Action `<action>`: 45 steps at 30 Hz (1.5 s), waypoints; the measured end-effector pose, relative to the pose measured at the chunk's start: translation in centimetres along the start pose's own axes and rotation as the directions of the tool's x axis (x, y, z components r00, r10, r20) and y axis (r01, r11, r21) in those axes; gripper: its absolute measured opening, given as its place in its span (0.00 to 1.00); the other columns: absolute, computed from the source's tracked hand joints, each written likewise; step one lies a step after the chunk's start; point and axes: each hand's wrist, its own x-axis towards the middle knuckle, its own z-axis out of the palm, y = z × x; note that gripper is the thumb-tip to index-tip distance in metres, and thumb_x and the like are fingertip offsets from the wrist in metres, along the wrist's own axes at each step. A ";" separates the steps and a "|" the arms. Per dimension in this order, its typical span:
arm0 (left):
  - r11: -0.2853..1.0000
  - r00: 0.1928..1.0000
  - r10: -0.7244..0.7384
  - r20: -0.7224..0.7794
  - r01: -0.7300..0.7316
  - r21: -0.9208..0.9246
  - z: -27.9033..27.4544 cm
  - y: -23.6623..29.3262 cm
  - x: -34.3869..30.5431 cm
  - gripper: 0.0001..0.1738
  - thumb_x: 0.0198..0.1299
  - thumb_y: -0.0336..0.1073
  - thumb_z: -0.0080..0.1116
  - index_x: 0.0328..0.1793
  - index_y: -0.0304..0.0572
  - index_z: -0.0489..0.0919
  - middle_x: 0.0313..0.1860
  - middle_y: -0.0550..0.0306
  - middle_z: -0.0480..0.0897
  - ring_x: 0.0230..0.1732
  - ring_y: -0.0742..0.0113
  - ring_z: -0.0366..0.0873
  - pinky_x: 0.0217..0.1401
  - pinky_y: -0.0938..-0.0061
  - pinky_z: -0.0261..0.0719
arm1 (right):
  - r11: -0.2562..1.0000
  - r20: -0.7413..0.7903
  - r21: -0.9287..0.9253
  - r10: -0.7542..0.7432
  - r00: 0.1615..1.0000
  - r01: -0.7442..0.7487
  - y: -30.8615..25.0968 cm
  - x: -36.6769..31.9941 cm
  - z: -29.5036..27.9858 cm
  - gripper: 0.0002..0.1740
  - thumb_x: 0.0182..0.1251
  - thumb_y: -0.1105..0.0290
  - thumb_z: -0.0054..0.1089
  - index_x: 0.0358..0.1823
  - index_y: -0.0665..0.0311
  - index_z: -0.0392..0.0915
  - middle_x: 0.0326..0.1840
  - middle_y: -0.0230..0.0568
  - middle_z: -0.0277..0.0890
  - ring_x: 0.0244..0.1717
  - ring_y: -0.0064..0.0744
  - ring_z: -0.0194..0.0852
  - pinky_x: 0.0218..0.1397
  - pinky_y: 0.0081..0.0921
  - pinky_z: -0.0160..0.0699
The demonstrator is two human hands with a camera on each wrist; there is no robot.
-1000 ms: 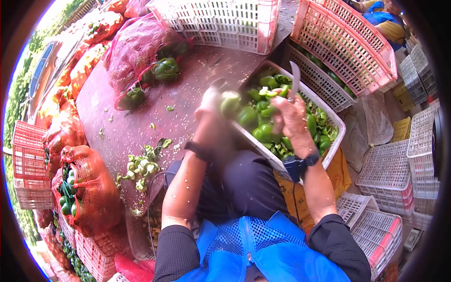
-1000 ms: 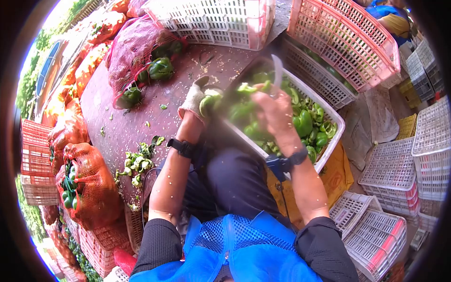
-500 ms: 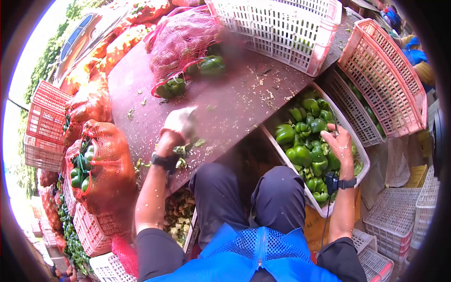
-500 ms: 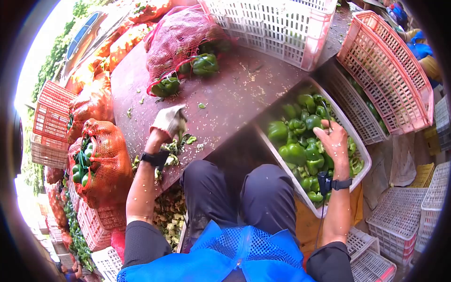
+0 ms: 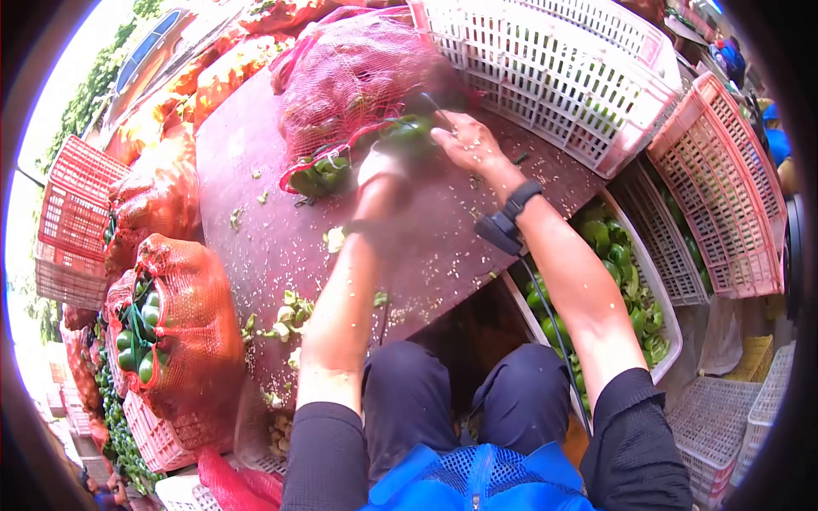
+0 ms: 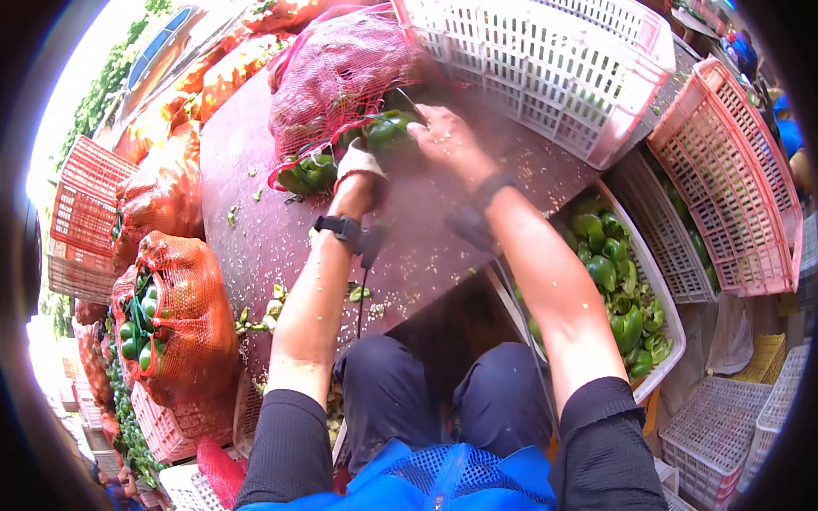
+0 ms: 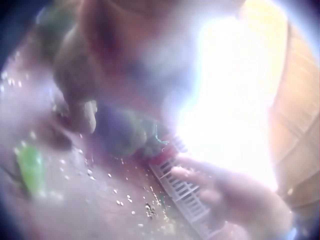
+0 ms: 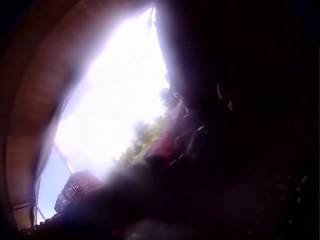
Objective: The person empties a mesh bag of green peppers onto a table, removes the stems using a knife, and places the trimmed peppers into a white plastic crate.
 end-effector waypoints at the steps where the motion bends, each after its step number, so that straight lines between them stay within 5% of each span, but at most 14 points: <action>1: 1.000 1.000 -0.002 -0.003 0.002 -0.001 1.7 -2.3 2.7 0.23 0.77 0.53 0.38 0.57 0.50 0.80 0.44 0.56 0.82 0.41 0.56 0.78 0.44 0.62 0.79 | 1.000 -0.015 -0.028 -0.011 1.000 0.010 1.2 1.7 1.5 0.31 0.70 0.56 0.61 0.70 0.63 0.73 0.66 0.53 0.78 0.64 0.47 0.79 0.67 0.38 0.76; 6: 0.997 0.993 -0.064 -0.094 0.060 -0.052 2.8 -3.0 3.7 0.27 0.76 0.59 0.39 0.59 0.48 0.79 0.48 0.57 0.82 0.45 0.60 0.79 0.49 0.63 0.79 | 0.988 0.071 0.087 0.119 0.990 -0.125 0.8 3.7 2.9 0.39 0.65 0.52 0.68 0.73 0.64 0.70 0.65 0.53 0.79 0.62 0.41 0.81 0.62 0.35 0.80; 8: -0.004 0.884 -0.419 0.206 0.225 -0.974 3.7 -4.7 3.4 0.29 0.77 0.61 0.37 0.61 0.47 0.78 0.51 0.58 0.83 0.48 0.59 0.80 0.51 0.63 0.80 | 0.950 0.179 0.262 0.128 0.976 -0.172 -1.3 0.5 0.2 0.40 0.62 0.53 0.72 0.72 0.65 0.71 0.61 0.50 0.81 0.57 0.36 0.81 0.58 0.33 0.81; 9: -0.057 0.917 -0.288 0.274 0.270 -0.961 2.1 -2.4 1.1 0.32 0.76 0.63 0.35 0.64 0.47 0.77 0.54 0.58 0.84 0.50 0.60 0.81 0.54 0.64 0.80 | 0.872 0.274 0.431 0.116 0.955 -0.230 -2.0 -1.5 -0.6 0.41 0.59 0.55 0.76 0.71 0.66 0.71 0.58 0.48 0.83 0.52 0.31 0.82 0.55 0.30 0.82; 18: 0.701 0.992 -0.110 -0.063 0.033 -0.713 0.7 3.0 -5.6 0.25 0.64 0.32 0.62 0.68 0.42 0.74 0.59 0.53 0.83 0.58 0.60 0.80 0.64 0.67 0.78 | 0.959 -0.117 0.280 0.075 0.990 -0.040 -2.2 -11.0 -1.6 0.32 0.53 0.60 0.82 0.57 0.63 0.76 0.38 0.31 0.77 0.37 0.20 0.73 0.44 0.25 0.78; 19: 0.928 0.955 0.170 -0.244 -0.239 -0.285 0.0 3.9 -6.2 0.28 0.59 0.32 0.66 0.67 0.42 0.74 0.58 0.51 0.82 0.58 0.56 0.81 0.63 0.66 0.79 | 0.970 -0.206 0.245 0.047 0.977 0.005 -2.2 -11.6 -1.8 0.31 0.53 0.59 0.82 0.54 0.62 0.76 0.36 0.31 0.75 0.36 0.20 0.71 0.44 0.24 0.78; 20: 0.871 0.833 0.485 -0.267 -0.433 0.233 -0.4 4.3 -6.6 0.31 0.53 0.32 0.69 0.65 0.41 0.75 0.57 0.49 0.81 0.57 0.53 0.81 0.62 0.65 0.80 | 0.971 -0.214 0.240 0.048 0.976 0.005 -2.6 -11.9 -2.3 0.31 0.53 0.59 0.82 0.54 0.62 0.76 0.36 0.31 0.75 0.36 0.20 0.71 0.44 0.24 0.78; 26: 0.917 0.902 0.396 -0.171 -0.399 0.018 -1.6 8.0 -9.8 0.39 0.42 0.40 0.76 0.64 0.38 0.75 0.56 0.45 0.80 0.57 0.48 0.81 0.61 0.63 0.80 | 0.997 -0.282 0.020 -0.061 0.957 0.070 -5.4 -14.7 -6.0 0.35 0.49 0.58 0.81 0.57 0.64 0.75 0.47 0.40 0.79 0.48 0.29 0.77 0.55 0.32 0.79; 30: 0.730 0.736 0.676 -0.042 -0.661 0.172 -0.5 8.7 -10.3 0.41 0.42 0.42 0.77 0.65 0.36 0.74 0.57 0.44 0.81 0.57 0.47 0.82 0.62 0.63 0.80 | 0.954 -0.267 0.117 -0.238 0.934 0.276 -4.4 -16.6 -7.0 0.44 0.53 0.55 0.76 0.71 0.66 0.72 0.66 0.49 0.78 0.66 0.38 0.76 0.68 0.35 0.75; 34: 0.928 0.933 0.260 -0.251 -0.313 -0.204 4.2 12.6 -12.2 0.35 0.50 0.41 0.72 0.65 0.38 0.77 0.55 0.43 0.83 0.56 0.48 0.83 0.61 0.63 0.81 | 0.973 -0.373 0.181 -0.067 0.925 0.143 -2.5 -19.0 -7.4 0.36 0.58 0.53 0.71 0.65 0.65 0.78 0.60 0.56 0.80 0.60 0.47 0.82 0.63 0.38 0.79; 39: 0.851 0.931 0.353 0.090 -0.280 -0.445 5.2 15.2 -14.4 0.19 0.55 0.33 0.64 0.55 0.41 0.85 0.50 0.42 0.85 0.56 0.48 0.84 0.56 0.62 0.81 | 0.980 -0.345 0.191 0.018 0.938 0.051 -1.8 -22.9 -9.3 0.27 0.61 0.65 0.70 0.61 0.67 0.80 0.60 0.47 0.82 0.60 0.34 0.81 0.65 0.31 0.76; 42: 0.899 0.939 0.251 0.235 -0.136 -0.417 6.7 16.2 -14.0 0.21 0.53 0.32 0.63 0.56 0.44 0.85 0.49 0.43 0.85 0.51 0.45 0.85 0.52 0.60 0.83 | 0.991 -0.322 0.133 0.041 0.946 0.002 -0.4 -24.9 -10.9 0.28 0.59 0.66 0.70 0.62 0.66 0.80 0.59 0.48 0.82 0.59 0.34 0.81 0.64 0.30 0.76; 43: 0.877 0.871 0.476 0.123 -0.460 -0.135 8.2 15.2 -13.0 0.23 0.53 0.33 0.64 0.57 0.44 0.84 0.49 0.43 0.86 0.50 0.43 0.85 0.53 0.59 0.83 | 0.989 -0.314 0.151 0.046 0.948 0.002 0.1 -25.2 -11.2 0.28 0.59 0.66 0.70 0.62 0.66 0.80 0.58 0.48 0.82 0.59 0.34 0.81 0.64 0.30 0.77; 45: 0.888 0.875 0.459 0.153 -0.454 -0.070 9.5 16.2 -13.1 0.23 0.52 0.33 0.65 0.57 0.44 0.84 0.48 0.42 0.86 0.50 0.43 0.85 0.54 0.59 0.83 | 0.990 -0.302 0.130 0.086 0.949 -0.049 0.4 -26.2 -12.1 0.27 0.61 0.67 0.70 0.62 0.66 0.80 0.54 0.44 0.84 0.55 0.31 0.82 0.60 0.28 0.79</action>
